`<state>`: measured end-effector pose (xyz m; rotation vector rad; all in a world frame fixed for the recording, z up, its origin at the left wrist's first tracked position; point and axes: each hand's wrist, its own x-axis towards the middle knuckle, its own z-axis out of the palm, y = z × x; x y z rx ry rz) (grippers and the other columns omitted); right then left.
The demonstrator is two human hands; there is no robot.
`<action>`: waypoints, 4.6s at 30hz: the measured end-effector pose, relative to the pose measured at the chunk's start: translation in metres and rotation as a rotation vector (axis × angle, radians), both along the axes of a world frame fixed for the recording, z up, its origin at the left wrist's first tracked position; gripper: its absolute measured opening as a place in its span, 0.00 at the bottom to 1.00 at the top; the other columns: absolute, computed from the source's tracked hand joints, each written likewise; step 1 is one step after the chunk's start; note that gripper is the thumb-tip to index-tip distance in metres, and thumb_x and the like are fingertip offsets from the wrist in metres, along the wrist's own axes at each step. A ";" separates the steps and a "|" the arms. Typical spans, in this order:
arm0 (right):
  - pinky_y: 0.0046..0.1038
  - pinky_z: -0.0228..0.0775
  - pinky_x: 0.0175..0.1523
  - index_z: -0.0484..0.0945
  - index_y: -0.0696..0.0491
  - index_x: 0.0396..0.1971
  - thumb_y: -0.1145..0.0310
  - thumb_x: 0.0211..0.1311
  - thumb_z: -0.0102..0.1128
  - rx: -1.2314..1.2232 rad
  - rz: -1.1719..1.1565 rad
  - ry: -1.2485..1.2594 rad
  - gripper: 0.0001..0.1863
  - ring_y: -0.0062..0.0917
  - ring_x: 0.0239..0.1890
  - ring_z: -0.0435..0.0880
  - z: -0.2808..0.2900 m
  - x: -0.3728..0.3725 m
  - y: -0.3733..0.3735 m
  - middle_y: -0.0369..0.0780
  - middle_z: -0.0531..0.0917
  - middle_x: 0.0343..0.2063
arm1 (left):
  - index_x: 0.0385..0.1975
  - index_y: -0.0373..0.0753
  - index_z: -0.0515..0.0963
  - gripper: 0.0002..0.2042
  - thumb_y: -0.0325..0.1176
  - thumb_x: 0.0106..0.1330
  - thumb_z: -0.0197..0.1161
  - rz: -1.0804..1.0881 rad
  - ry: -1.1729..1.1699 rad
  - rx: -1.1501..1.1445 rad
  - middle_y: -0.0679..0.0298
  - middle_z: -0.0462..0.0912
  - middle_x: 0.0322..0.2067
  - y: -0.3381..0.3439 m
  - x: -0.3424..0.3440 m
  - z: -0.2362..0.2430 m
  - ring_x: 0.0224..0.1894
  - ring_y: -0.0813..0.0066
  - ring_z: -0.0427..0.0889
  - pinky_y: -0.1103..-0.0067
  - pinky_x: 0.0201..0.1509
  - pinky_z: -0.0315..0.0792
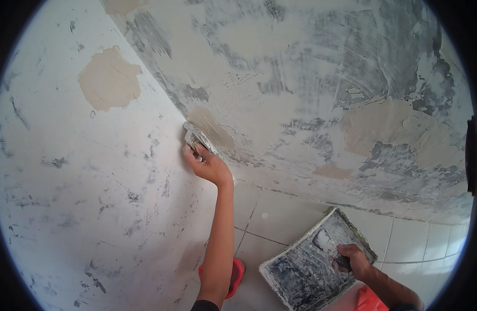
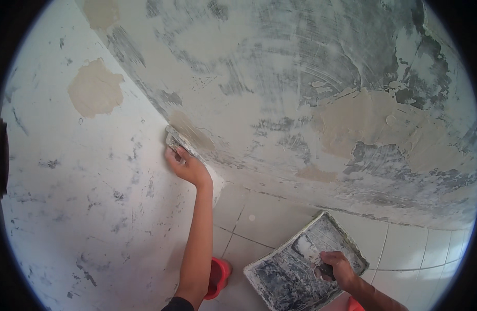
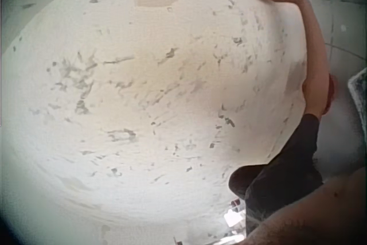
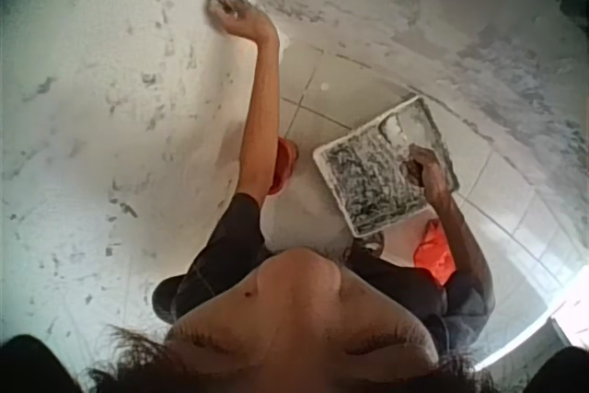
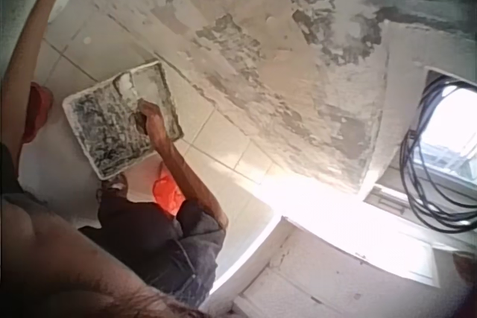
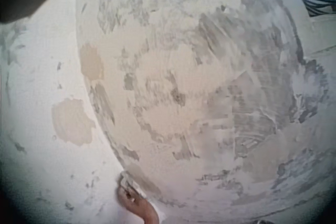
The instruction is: Applying plaster or putty to a wall and ceiling corner using spatulas.
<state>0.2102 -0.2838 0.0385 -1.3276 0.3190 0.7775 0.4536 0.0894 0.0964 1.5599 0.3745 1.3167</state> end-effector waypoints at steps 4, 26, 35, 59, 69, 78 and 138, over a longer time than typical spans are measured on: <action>0.22 0.58 0.21 0.81 0.62 0.34 0.58 0.75 0.44 0.003 -0.015 0.012 0.23 0.19 0.12 0.67 0.002 -0.001 0.000 0.42 0.82 0.18 | 0.59 0.32 0.70 0.15 0.29 0.77 0.50 -0.022 -0.034 -0.029 0.55 0.76 0.51 -0.010 -0.001 -0.010 0.51 0.67 0.75 0.73 0.54 0.72; 0.23 0.58 0.21 0.82 0.63 0.33 0.57 0.74 0.44 0.049 -0.044 0.029 0.24 0.20 0.13 0.68 0.001 -0.001 -0.010 0.41 0.81 0.18 | 0.57 0.27 0.74 0.16 0.31 0.77 0.52 0.071 -0.135 0.086 0.53 0.81 0.51 -0.001 0.012 0.066 0.51 0.68 0.80 0.73 0.54 0.74; 0.24 0.58 0.21 0.82 0.63 0.35 0.58 0.75 0.43 0.045 -0.045 0.037 0.24 0.21 0.12 0.68 -0.004 -0.004 -0.011 0.41 0.81 0.18 | 0.57 0.28 0.74 0.15 0.32 0.79 0.50 -0.066 -0.267 -0.132 0.54 0.81 0.51 0.006 -0.029 0.089 0.48 0.70 0.79 0.74 0.54 0.73; 0.24 0.60 0.22 0.82 0.63 0.35 0.58 0.75 0.46 0.079 -0.077 0.040 0.23 0.21 0.14 0.71 0.008 -0.007 -0.010 0.41 0.81 0.18 | 0.60 0.26 0.73 0.17 0.31 0.78 0.51 -0.085 -0.194 0.071 0.51 0.81 0.54 0.007 0.009 0.081 0.51 0.68 0.80 0.75 0.55 0.74; 0.24 0.59 0.22 0.82 0.63 0.34 0.59 0.75 0.46 0.080 -0.081 0.031 0.23 0.21 0.14 0.68 0.002 -0.013 -0.016 0.41 0.81 0.18 | 0.62 0.26 0.71 0.18 0.29 0.76 0.54 -0.119 -0.208 0.049 0.50 0.80 0.55 0.004 -0.001 0.103 0.52 0.68 0.80 0.75 0.56 0.75; 0.24 0.59 0.21 0.83 0.62 0.34 0.58 0.75 0.45 0.104 -0.087 0.014 0.23 0.21 0.13 0.69 0.005 -0.020 -0.018 0.41 0.81 0.19 | 0.62 0.27 0.72 0.18 0.28 0.76 0.54 -0.268 -0.127 0.092 0.55 0.81 0.53 -0.020 -0.024 0.052 0.50 0.71 0.80 0.76 0.55 0.74; 0.25 0.58 0.20 0.78 0.58 0.33 0.55 0.70 0.47 -0.031 -0.210 0.086 0.20 0.27 0.16 0.74 0.003 -0.047 -0.035 0.42 0.80 0.20 | 0.54 0.29 0.77 0.14 0.28 0.74 0.57 0.015 -0.309 -0.134 0.57 0.83 0.43 0.019 0.001 0.023 0.45 0.63 0.82 0.71 0.50 0.75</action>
